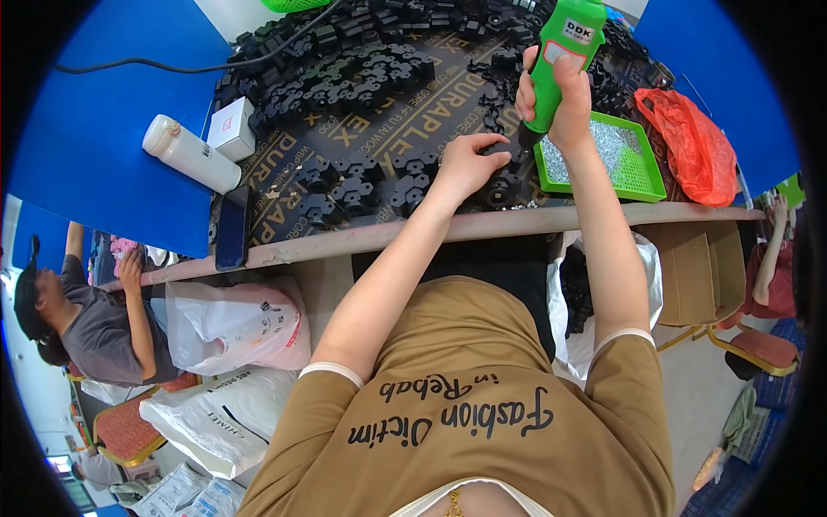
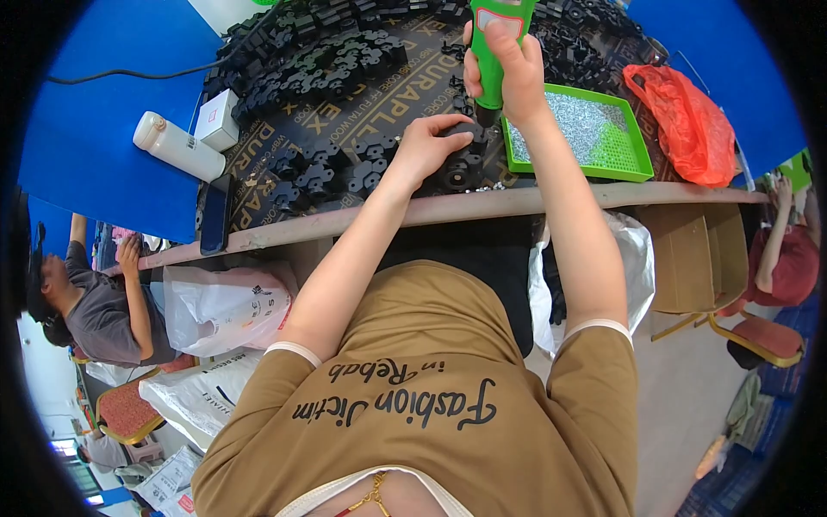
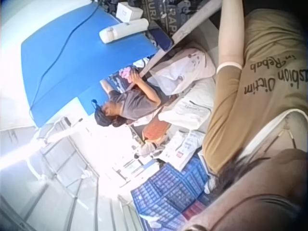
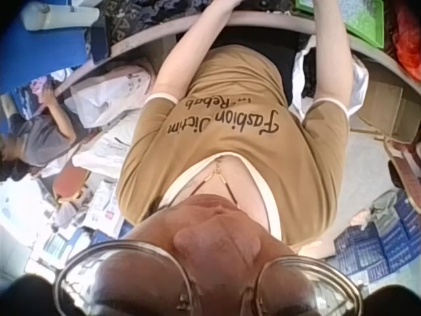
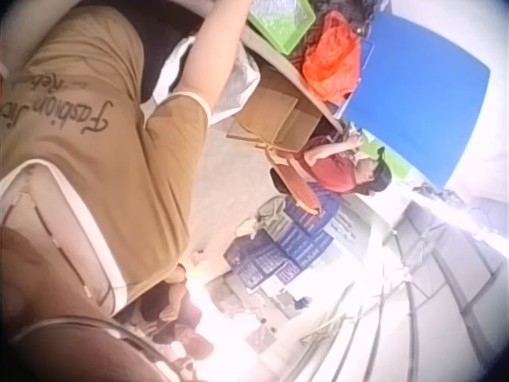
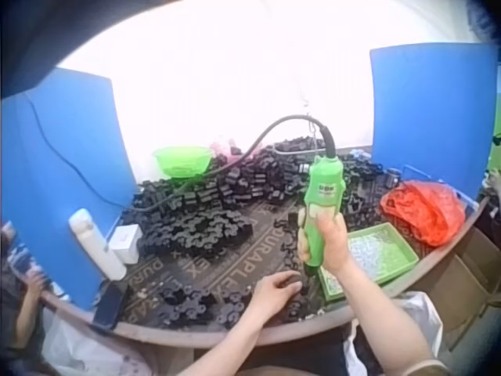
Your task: The recorder is assembling black plastic components and using an electric screwdriver to secure them with small screws.
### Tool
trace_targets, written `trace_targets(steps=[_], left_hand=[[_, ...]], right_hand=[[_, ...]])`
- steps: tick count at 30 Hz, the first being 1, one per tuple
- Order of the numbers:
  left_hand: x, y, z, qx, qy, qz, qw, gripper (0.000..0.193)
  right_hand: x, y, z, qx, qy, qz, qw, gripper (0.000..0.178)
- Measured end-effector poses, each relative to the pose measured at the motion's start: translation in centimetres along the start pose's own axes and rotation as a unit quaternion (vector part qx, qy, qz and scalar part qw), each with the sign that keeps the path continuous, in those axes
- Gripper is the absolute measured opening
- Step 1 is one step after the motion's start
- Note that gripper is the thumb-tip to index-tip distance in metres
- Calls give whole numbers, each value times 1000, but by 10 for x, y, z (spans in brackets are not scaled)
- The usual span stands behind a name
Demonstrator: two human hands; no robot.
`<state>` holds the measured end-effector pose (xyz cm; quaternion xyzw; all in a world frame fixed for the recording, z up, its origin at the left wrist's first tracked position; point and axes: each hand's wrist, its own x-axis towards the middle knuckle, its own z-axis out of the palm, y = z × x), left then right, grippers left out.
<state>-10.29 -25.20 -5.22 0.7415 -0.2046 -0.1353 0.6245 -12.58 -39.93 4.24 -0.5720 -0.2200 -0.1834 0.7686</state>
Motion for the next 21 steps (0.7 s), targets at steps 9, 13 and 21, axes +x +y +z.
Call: trace_targets(steps=[9, 13, 21], left_hand=[[-4, 0, -1, 10, 19, 12, 1000, 26], [-6, 1, 3, 91, 43, 88, 991, 30], [5, 27, -6, 244, -58, 135, 959, 37]], right_hand=[[-1, -3, 13, -80, 67, -33, 994, 39], [20, -24, 21, -60, 12, -98, 993, 40], [63, 23, 60, -134, -16, -23, 991, 39]])
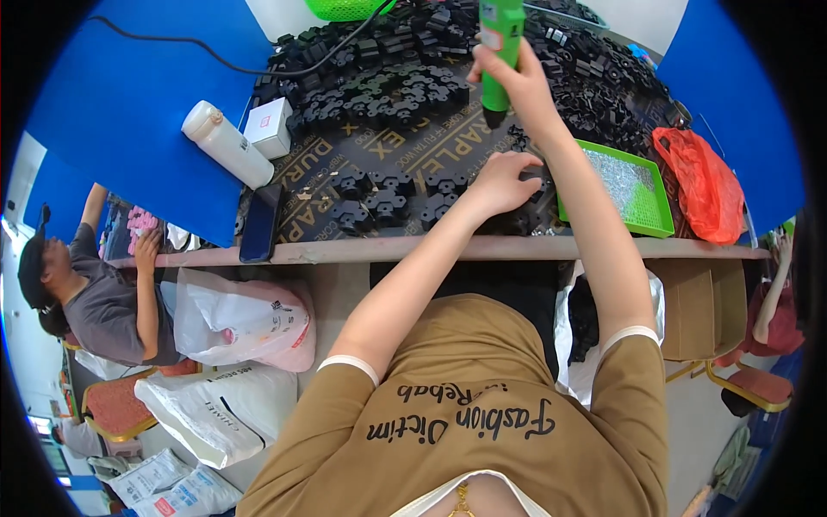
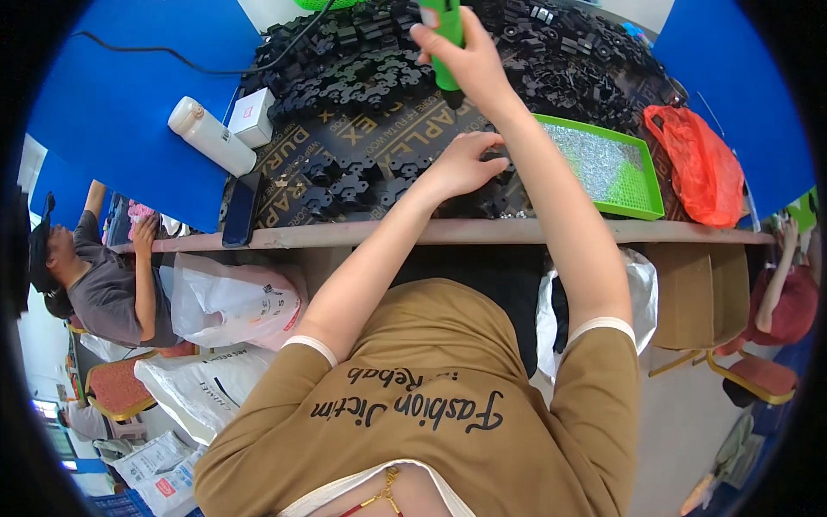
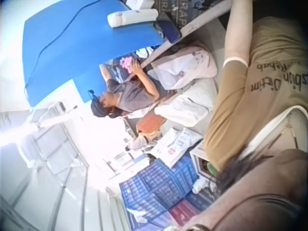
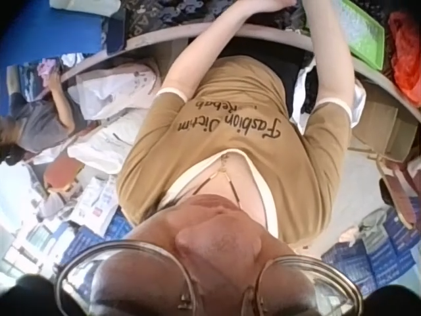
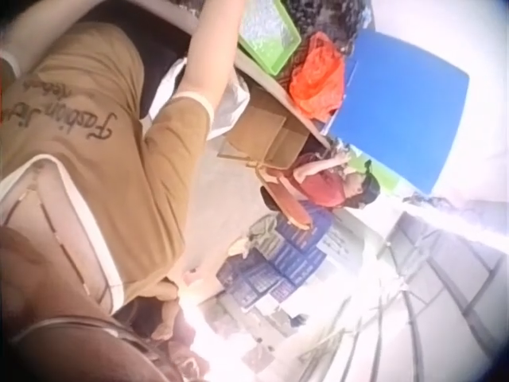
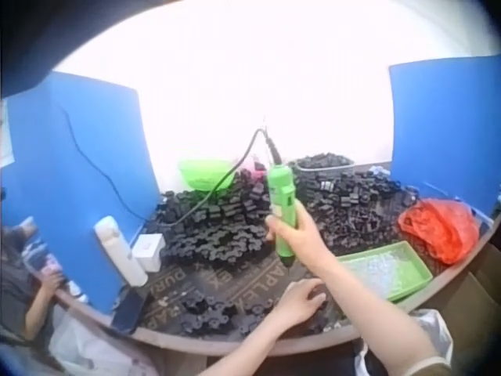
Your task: The recorder is assembling black plastic components and using an electric screwdriver to secure them with small screws.
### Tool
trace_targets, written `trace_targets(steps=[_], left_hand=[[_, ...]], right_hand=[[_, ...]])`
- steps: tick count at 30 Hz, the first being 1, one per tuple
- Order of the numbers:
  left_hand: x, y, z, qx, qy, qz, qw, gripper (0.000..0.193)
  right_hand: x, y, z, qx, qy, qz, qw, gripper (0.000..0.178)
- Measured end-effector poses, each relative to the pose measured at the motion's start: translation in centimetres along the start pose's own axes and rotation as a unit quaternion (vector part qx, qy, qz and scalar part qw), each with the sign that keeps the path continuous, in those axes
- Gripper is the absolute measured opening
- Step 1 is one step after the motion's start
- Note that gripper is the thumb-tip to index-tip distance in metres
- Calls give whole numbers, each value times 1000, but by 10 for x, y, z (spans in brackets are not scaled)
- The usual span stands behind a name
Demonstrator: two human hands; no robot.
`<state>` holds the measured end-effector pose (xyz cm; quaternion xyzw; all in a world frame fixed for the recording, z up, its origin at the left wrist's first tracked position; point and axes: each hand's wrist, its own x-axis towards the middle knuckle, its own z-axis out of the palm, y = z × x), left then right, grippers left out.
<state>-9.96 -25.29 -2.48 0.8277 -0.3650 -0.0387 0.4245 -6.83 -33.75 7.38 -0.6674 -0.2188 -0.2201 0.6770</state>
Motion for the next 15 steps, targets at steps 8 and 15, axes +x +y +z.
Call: trace_targets(steps=[8, 15], left_hand=[[17, 8, -9, 56, -66, -24, 996, 32], [-38, 52, -32, -547, 34, -112, 829, 18]], right_hand=[[-19, -36, 0, -157, -43, -15, 987, 52], [-144, -76, -45, -222, 165, 21, 961, 21]])
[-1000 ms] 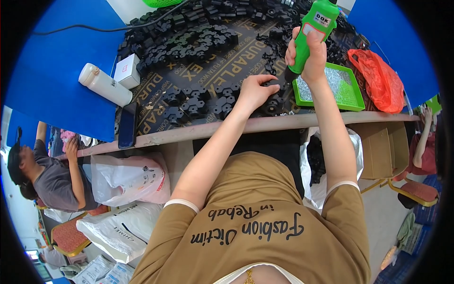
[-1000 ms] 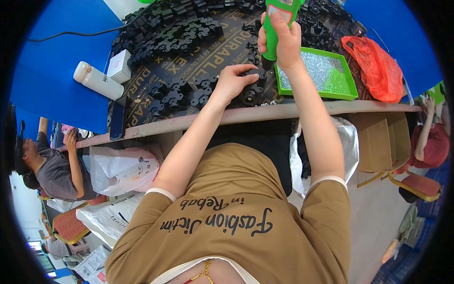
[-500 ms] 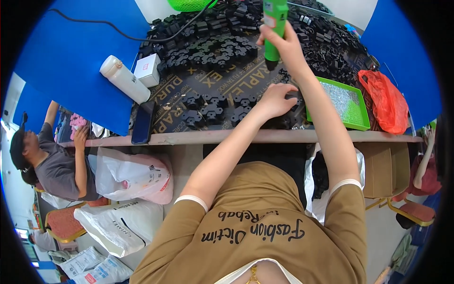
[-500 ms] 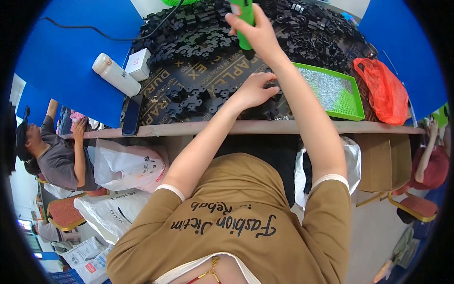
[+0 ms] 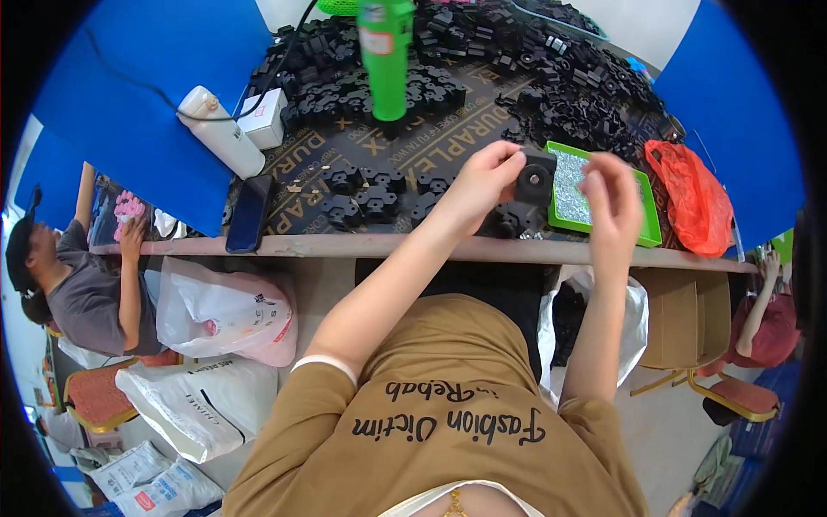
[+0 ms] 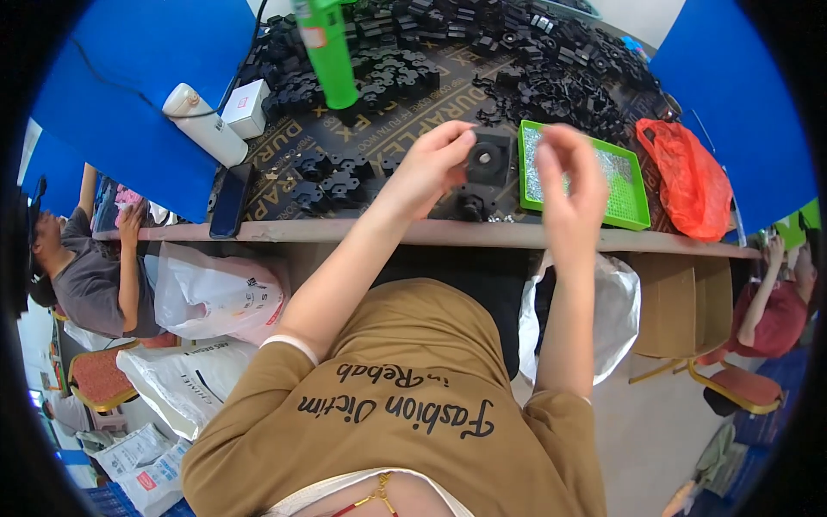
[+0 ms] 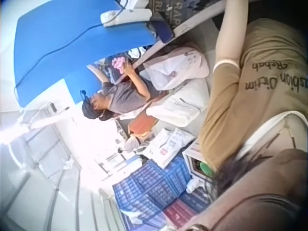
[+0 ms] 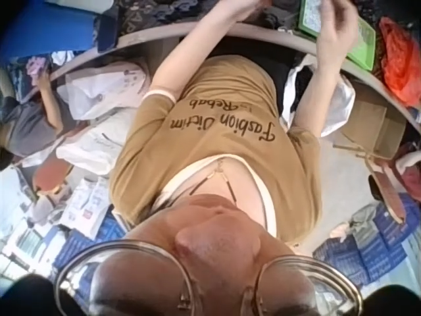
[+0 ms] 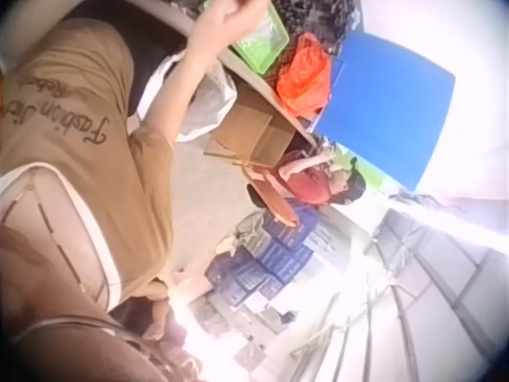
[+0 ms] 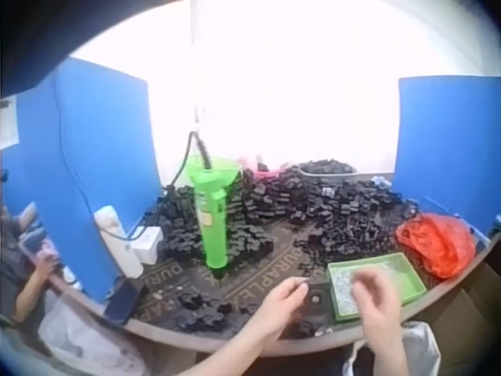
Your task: The recorder is assembling black plastic components and using an electric screwdriver to secure them with small screws.
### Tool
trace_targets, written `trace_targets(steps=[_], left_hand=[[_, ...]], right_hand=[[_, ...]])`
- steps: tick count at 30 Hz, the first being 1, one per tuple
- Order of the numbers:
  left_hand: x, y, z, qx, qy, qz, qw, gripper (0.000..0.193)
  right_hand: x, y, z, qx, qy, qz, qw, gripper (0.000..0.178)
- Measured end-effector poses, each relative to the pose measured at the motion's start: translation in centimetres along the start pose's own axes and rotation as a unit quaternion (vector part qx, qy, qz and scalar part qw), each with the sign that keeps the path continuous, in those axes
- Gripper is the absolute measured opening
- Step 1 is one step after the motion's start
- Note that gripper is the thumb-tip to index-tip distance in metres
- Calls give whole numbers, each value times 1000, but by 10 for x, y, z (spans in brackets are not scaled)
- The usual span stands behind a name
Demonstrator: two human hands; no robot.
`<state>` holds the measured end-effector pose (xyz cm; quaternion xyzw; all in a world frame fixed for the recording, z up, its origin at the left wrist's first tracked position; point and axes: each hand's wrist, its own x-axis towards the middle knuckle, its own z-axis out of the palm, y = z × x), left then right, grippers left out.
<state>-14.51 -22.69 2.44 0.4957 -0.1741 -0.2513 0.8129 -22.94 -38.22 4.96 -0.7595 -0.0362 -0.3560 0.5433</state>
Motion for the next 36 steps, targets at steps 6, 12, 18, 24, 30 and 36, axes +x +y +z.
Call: trace_targets(steps=[6, 12, 18, 24, 30, 36], left_hand=[[-77, 22, 7, -7, 3, 77, 997, 22], [-100, 32, 7, 57, 9, 77, 995, 25], [-104, 29, 9, 76, 15, 79, 994, 23], [-104, 7, 7, 167, -2, 110, 980, 18], [-116, 8, -13, 496, -26, 201, 844, 20], [-113, 15, -65, 638, 134, 293, 700, 22]], right_hand=[[-49, -34, 19, 151, -155, 72, 974, 53], [-55, -40, 20, 128, -191, 42, 972, 53], [-60, -35, 19, 86, -209, 39, 973, 48], [-75, -34, 19, 238, -206, 173, 933, 61], [-80, -15, -86, -151, -330, 202, 909, 53], [-74, -7, -85, -286, -218, 118, 926, 51]])
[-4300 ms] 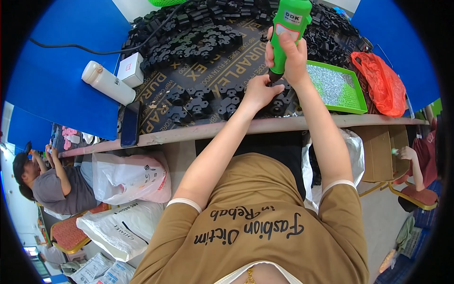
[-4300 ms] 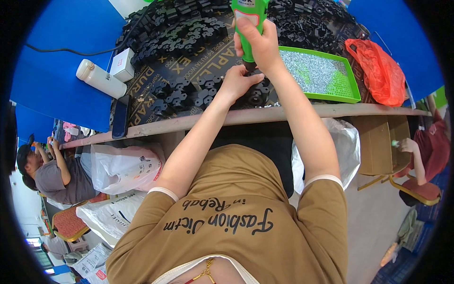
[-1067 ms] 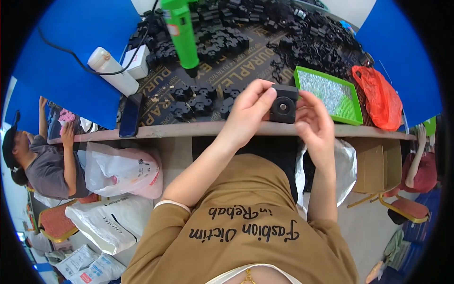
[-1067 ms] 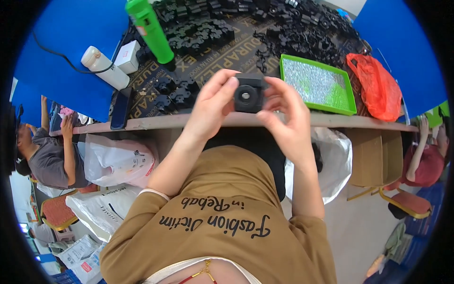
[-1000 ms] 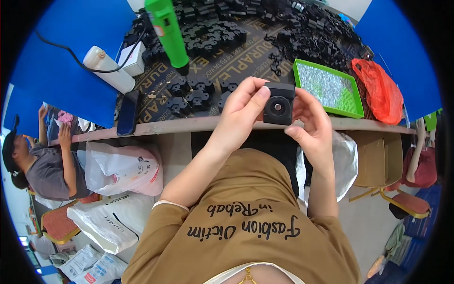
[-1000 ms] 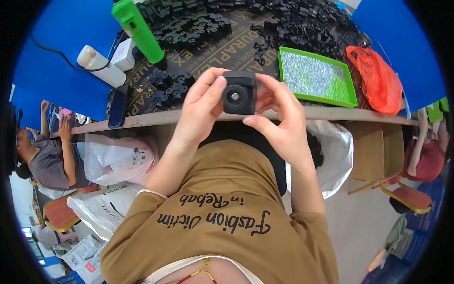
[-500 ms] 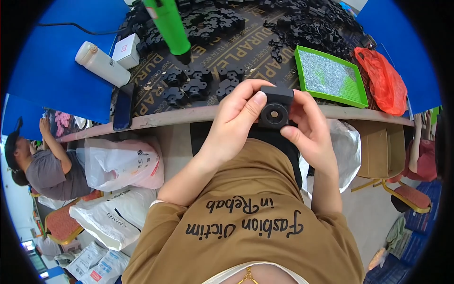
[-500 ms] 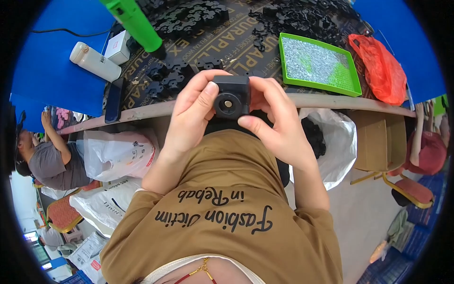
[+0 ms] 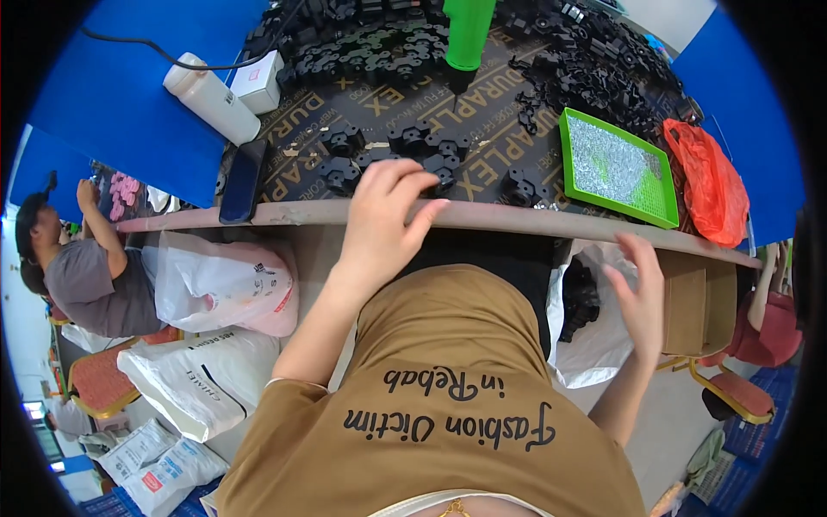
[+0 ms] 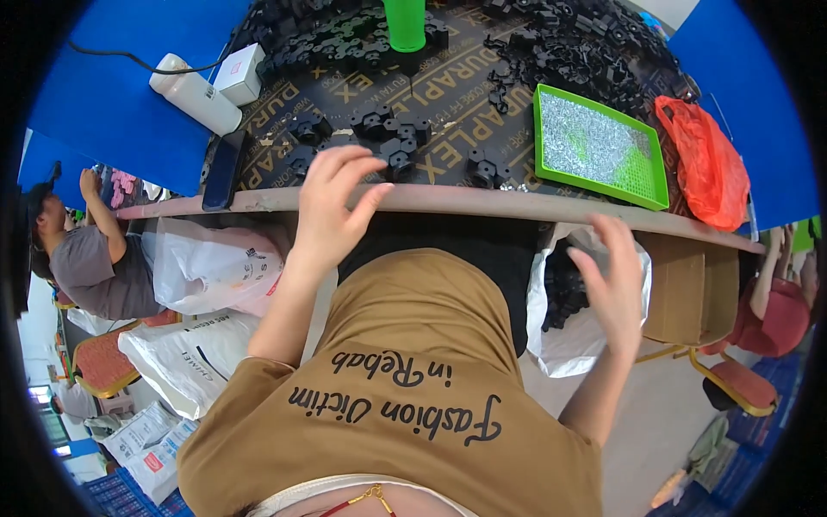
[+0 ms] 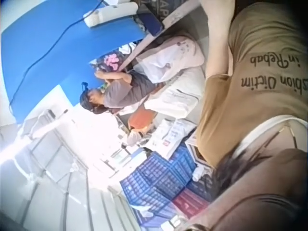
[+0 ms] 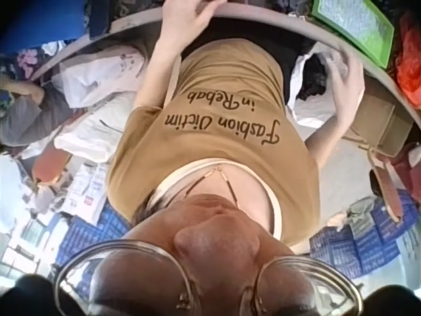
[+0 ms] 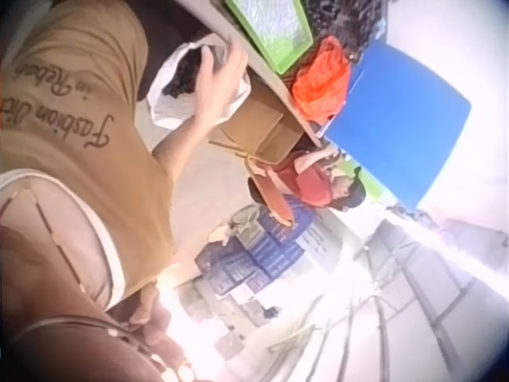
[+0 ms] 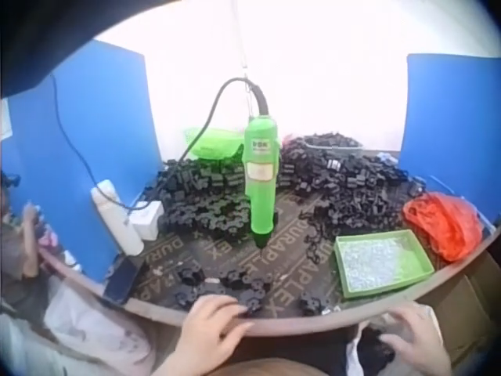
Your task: The recorder is assembling black plastic components and using an electric screwdriver to secure them with small screws.
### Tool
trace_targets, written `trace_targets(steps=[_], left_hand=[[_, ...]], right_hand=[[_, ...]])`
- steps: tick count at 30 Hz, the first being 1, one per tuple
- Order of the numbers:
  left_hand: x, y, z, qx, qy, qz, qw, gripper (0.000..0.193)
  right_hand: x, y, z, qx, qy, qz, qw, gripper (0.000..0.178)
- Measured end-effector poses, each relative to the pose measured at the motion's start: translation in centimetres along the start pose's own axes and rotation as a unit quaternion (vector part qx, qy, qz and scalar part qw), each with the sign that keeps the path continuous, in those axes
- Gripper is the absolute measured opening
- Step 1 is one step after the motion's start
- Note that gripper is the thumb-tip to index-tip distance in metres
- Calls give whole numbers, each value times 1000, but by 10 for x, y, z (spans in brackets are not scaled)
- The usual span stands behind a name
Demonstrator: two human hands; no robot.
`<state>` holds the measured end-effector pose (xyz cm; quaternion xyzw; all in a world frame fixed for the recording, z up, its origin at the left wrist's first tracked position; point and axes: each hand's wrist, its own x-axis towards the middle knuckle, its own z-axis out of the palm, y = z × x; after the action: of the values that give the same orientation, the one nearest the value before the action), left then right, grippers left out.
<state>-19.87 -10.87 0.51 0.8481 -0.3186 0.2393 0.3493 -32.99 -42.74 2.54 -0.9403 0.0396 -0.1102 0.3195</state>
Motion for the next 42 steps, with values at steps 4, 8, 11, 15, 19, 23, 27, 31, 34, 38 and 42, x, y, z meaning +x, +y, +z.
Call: trace_targets(steps=[4, 8, 11, 15, 19, 23, 27, 31, 34, 38, 42], left_hand=[[27, -11, 10, 20, -84, 72, 994, 68], [44, -20, 37, 118, -140, 116, 976, 73], [43, -28, 59, 159, -166, 140, 963, 60], [35, -32, 59, 169, -123, 130, 969, 46], [38, -30, 60, 164, -127, 136, 969, 40], [39, -27, 64, 151, -126, 165, 967, 37], [38, -26, 66, 157, -120, 188, 962, 35], [41, -6, 68, 56, -49, 216, 973, 37], [46, 56, 93, -122, -45, 308, 943, 37], [26, 123, 177, -140, -194, 406, 882, 31], [15, 148, 222, -139, -82, 396, 904, 39]], right_hand=[[48, -43, 52, -45, 25, -172, 984, 56], [92, -39, 85, -93, -24, -220, 971, 53], [83, -33, 69, -125, 11, -220, 968, 48], [25, -25, -2, -152, -40, -104, 982, 48], [-21, 21, -41, -256, -13, 34, 966, 60], [-17, 25, -44, -178, 35, 32, 983, 48], [-3, 10, -33, -59, 42, -3, 997, 35], [-10, 18, -37, -46, 109, 4, 993, 24], [-13, 16, -58, -68, 182, -11, 981, 22], [-11, 12, -71, -95, 202, -34, 974, 18], [-17, 20, -61, -93, 215, -43, 971, 15]])
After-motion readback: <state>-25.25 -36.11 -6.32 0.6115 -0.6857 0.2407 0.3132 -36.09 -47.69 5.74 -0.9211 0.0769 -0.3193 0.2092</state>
